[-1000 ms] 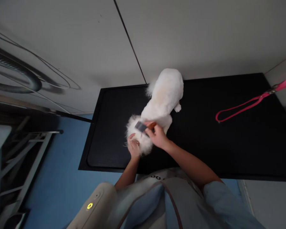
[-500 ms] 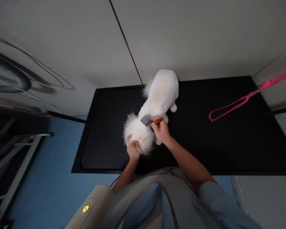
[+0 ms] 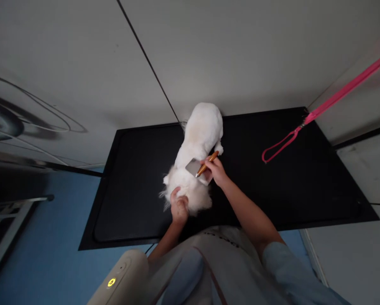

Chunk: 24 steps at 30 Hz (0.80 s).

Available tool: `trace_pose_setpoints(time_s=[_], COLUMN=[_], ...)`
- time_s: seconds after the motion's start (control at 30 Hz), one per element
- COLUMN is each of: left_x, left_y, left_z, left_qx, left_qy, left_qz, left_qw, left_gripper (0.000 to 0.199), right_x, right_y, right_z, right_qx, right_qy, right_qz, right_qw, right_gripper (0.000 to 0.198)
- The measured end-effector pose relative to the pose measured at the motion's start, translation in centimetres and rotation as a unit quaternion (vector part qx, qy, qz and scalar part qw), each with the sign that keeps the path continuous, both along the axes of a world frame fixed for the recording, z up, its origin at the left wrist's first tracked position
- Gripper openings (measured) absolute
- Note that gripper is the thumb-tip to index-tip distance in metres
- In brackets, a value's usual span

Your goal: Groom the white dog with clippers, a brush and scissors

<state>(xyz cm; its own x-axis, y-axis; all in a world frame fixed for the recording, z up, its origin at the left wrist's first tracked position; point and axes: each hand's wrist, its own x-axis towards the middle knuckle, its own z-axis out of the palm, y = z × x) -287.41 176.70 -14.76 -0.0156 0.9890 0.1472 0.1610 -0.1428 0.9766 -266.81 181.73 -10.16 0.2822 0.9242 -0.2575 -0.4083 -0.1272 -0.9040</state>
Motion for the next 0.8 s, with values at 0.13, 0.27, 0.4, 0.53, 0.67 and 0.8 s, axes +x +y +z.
trace_pose_setpoints(time_s=[0.13,0.27,0.4,0.53,0.67,0.8], left_x=[-0.5,0.3,-0.5,-1.5,-1.8,-1.9], left_y=[4.9,9.8,10.4,9.4,8.3,7.4], left_z=[2.0,3.1,2.8,2.2,2.0,1.9], left_qx=[0.033,-0.118,-0.199,-0.200,-0.189,-0.186], left_qy=[0.006,0.105,0.232,0.168,0.132,0.118], left_qz=[0.045,-0.064,-0.141,-0.162,-0.176,-0.185], left_qw=[0.998,0.985,0.942,0.952,0.957,0.958], left_gripper=[0.040,0.038,0.036,0.037,0.041,0.053], right_x=[-1.6,-0.7,2.2,2.4,1.8,0.8], right_y=[-2.4,-2.6,-1.8,-2.4,-2.3,-2.7], right_z=[-0.5,-0.9,-0.6,-0.4,-0.1,0.3], right_qx=[-0.043,-0.056,-0.043,0.038,0.003,0.039], right_qy=[0.083,0.077,-0.053,-0.174,-0.205,-0.251], right_qz=[0.091,0.079,-0.122,-0.039,-0.080,-0.105], right_qw=[0.991,0.992,0.990,0.983,0.975,0.962], right_gripper=[0.041,0.046,0.046,0.033,0.033,0.026])
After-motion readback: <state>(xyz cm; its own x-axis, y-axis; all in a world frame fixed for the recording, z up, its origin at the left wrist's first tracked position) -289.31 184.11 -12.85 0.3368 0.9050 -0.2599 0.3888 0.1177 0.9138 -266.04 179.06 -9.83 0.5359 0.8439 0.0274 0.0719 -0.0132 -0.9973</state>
